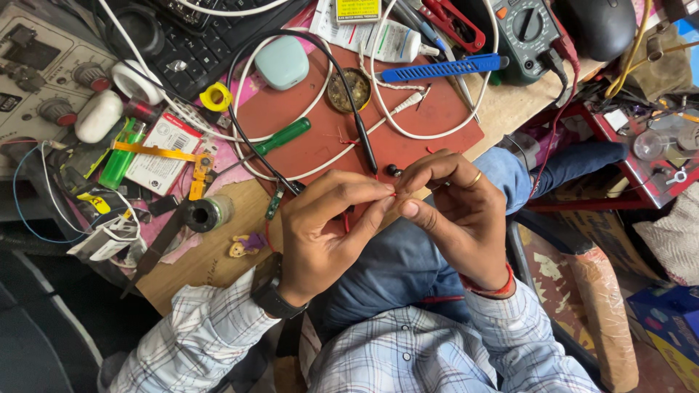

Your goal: The person strips a red wire with a utility knife, twists the exposed strands, and applies heat shrink tubing. They then use a soldering iron to solder the wire to a small black component on a cluttered workbench.

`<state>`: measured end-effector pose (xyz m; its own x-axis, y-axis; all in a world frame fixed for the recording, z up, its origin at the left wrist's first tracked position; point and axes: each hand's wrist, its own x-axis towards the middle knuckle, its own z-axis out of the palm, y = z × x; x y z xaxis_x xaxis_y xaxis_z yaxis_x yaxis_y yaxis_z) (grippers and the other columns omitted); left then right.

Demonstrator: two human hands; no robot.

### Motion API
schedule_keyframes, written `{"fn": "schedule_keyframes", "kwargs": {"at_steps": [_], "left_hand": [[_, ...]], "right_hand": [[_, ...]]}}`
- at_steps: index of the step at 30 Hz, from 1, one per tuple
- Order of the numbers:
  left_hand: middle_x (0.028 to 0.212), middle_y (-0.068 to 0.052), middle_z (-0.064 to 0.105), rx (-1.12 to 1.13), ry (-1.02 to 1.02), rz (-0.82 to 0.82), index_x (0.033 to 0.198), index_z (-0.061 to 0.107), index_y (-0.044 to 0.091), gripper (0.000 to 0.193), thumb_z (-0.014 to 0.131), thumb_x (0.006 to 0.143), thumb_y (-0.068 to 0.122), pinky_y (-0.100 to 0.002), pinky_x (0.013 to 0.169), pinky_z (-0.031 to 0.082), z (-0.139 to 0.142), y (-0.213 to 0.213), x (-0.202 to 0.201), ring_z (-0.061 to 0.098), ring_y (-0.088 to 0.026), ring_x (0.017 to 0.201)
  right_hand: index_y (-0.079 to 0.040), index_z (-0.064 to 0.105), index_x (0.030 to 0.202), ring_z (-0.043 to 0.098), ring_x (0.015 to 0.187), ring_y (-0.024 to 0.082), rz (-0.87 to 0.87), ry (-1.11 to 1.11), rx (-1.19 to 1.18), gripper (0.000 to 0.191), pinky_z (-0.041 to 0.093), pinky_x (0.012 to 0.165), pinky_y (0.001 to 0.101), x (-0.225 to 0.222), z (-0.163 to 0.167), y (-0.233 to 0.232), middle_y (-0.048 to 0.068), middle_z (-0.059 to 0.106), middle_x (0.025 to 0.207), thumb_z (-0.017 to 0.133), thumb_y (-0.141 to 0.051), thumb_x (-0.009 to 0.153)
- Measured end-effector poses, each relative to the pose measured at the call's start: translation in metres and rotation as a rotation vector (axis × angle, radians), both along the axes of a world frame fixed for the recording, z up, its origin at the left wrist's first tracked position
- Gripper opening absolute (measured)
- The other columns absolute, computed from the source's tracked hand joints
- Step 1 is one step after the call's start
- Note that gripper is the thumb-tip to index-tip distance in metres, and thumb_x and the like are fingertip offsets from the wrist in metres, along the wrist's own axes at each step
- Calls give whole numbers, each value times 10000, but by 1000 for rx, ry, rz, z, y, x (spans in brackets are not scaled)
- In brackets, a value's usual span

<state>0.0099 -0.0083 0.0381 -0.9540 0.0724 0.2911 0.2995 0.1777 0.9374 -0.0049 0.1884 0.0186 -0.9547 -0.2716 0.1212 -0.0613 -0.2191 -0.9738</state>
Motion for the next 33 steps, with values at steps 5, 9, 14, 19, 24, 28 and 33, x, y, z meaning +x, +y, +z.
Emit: {"fn": "schedule_keyframes", "kwargs": {"at_steps": [5, 9, 14, 19, 24, 28, 33], "left_hand": [[1062, -57, 731, -17, -13, -2, 1101, 730, 48, 174, 764, 944, -18, -257, 835, 589, 0, -1, -1, 738, -152, 972], [1079, -59, 729, -18, 1, -9, 1119, 726, 46, 179, 752, 955, -22, -264, 864, 591, 0, -1, -1, 740, -157, 999], [1064, -56, 730, -20, -30, -36, 1113, 726, 42, 173, 745, 952, -21, -262, 851, 599, 1, 0, -1, 746, -151, 990], [1059, -51, 738, -11, -37, -43, 1106, 732, 46, 163, 754, 955, -10, -259, 848, 603, 1, 1, -1, 752, -152, 979], [1065, -55, 742, -11, -20, -26, 1108, 734, 50, 169, 766, 950, 0, -264, 863, 600, 2, 0, -1, 752, -157, 990], [1061, -54, 741, -24, -22, -30, 1106, 737, 54, 167, 764, 950, -1, -266, 857, 598, 2, 2, -1, 748, -160, 991], [1061, -56, 736, -34, -17, -36, 1107, 736, 47, 163, 761, 955, -6, -269, 862, 594, 1, 2, 0, 744, -162, 988]], "right_hand": [[24, 610, 1140, 656, 1072, 179, -4, 22, 25, 186, 543, 1014, 333, 0, -1, -1, 106, 648, 1134, 721, 24, 991], [30, 621, 1134, 642, 1040, 177, -10, 95, 93, 150, 526, 986, 307, 0, -2, 0, 110, 643, 1079, 708, 36, 1012], [23, 593, 1113, 644, 984, 162, -28, 180, 173, 143, 535, 944, 299, -2, -5, 0, 90, 623, 1065, 697, 12, 1015], [3, 561, 1135, 655, 1022, 170, 0, -23, -45, 128, 552, 986, 328, -1, -5, 4, 109, 646, 1105, 657, -46, 1065], [-3, 555, 1164, 693, 1092, 201, -22, -51, -127, 189, 574, 1018, 354, -1, -7, 10, 133, 687, 1131, 684, -58, 1037], [52, 592, 1213, 668, 1058, 191, -11, 48, 37, 257, 548, 1017, 341, 1, -11, 11, 135, 655, 1155, 723, -15, 1002], [51, 623, 1159, 674, 1020, 182, -24, 86, 48, 195, 567, 932, 306, 4, -13, 10, 127, 665, 1086, 726, 14, 998]]}}
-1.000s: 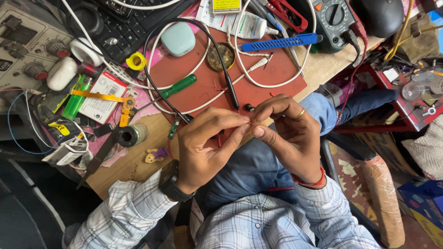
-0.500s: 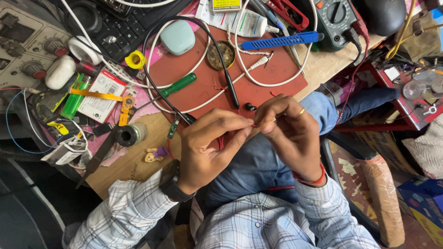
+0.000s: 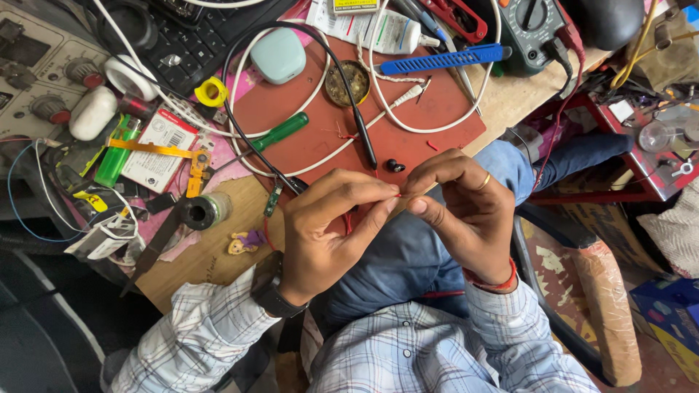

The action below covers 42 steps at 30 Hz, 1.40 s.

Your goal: The person strips a red wire with a utility knife, twists the exposed strands, and applies heat shrink tubing. They then use a soldering iron to solder the wire to a small black component on a cluttered workbench.

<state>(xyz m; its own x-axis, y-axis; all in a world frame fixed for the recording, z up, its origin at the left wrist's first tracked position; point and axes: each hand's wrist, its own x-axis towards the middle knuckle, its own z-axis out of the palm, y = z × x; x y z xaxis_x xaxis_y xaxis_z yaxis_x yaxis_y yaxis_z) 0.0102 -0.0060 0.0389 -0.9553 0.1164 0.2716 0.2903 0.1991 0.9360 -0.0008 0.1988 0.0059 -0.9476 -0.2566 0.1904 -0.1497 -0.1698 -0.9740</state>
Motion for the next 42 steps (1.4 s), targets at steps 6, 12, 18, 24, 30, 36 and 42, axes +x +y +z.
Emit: {"fn": "schedule_keyframes", "kwargs": {"at_steps": [6, 12, 18, 24, 30, 36, 42], "left_hand": [[1064, -57, 733, 28, 13, -8, 1105, 731, 44, 168, 775, 950, -6, -274, 869, 596, 0, 1, 2, 739, -157, 994], [1055, -59, 727, 56, -19, -12, 1101, 731, 37, 160, 771, 954, -12, -263, 851, 593, -1, 4, 3, 732, -153, 973], [1048, -53, 725, 42, -6, 1, 1097, 729, 41, 149, 767, 963, -10, -263, 829, 587, 0, 3, 2, 732, -147, 964], [1018, -43, 721, 2, -40, -24, 1089, 729, 47, 144, 759, 955, 2, -266, 804, 586, 0, 5, 1, 733, -147, 930], [1020, -47, 733, -18, -14, -11, 1070, 725, 50, 131, 760, 952, 4, -285, 843, 586, -1, 4, -3, 739, -174, 955], [1013, -41, 726, -6, 20, 13, 1061, 705, 56, 133, 769, 952, 16, -286, 836, 580, 3, -5, -5, 735, -166, 941], [949, -4, 691, -216, 185, -186, 995, 718, 118, 118, 789, 903, 97, -347, 808, 521, -1, 1, -1, 694, -205, 878]], "right_hand": [[41, 621, 1105, 653, 962, 160, -44, -8, 56, 140, 547, 898, 282, 3, -3, -2, 116, 650, 1081, 715, 35, 1001], [28, 595, 1110, 633, 925, 139, -98, 40, 56, 95, 535, 857, 259, 4, -5, -7, 102, 630, 1063, 665, 13, 1047], [20, 533, 1192, 663, 1024, 159, -165, 52, -21, 281, 561, 930, 291, 1, 7, -7, 90, 630, 1127, 705, -76, 991], [38, 636, 1058, 660, 889, 160, -158, 153, 285, 119, 532, 829, 254, 4, 6, -8, 121, 685, 970, 736, 12, 999], [36, 603, 1078, 668, 782, 189, -413, 170, 88, 70, 563, 737, 268, 1, -8, 6, 120, 679, 931, 649, 0, 1118], [12, 582, 1059, 656, 737, 184, -761, 269, 369, 100, 553, 691, 262, -81, -12, 131, 104, 665, 901, 639, -47, 1117], [-6, 567, 1015, 642, 711, 171, -795, 146, 502, 123, 541, 660, 249, -116, -31, 209, 91, 645, 872, 646, -72, 1081]]}}
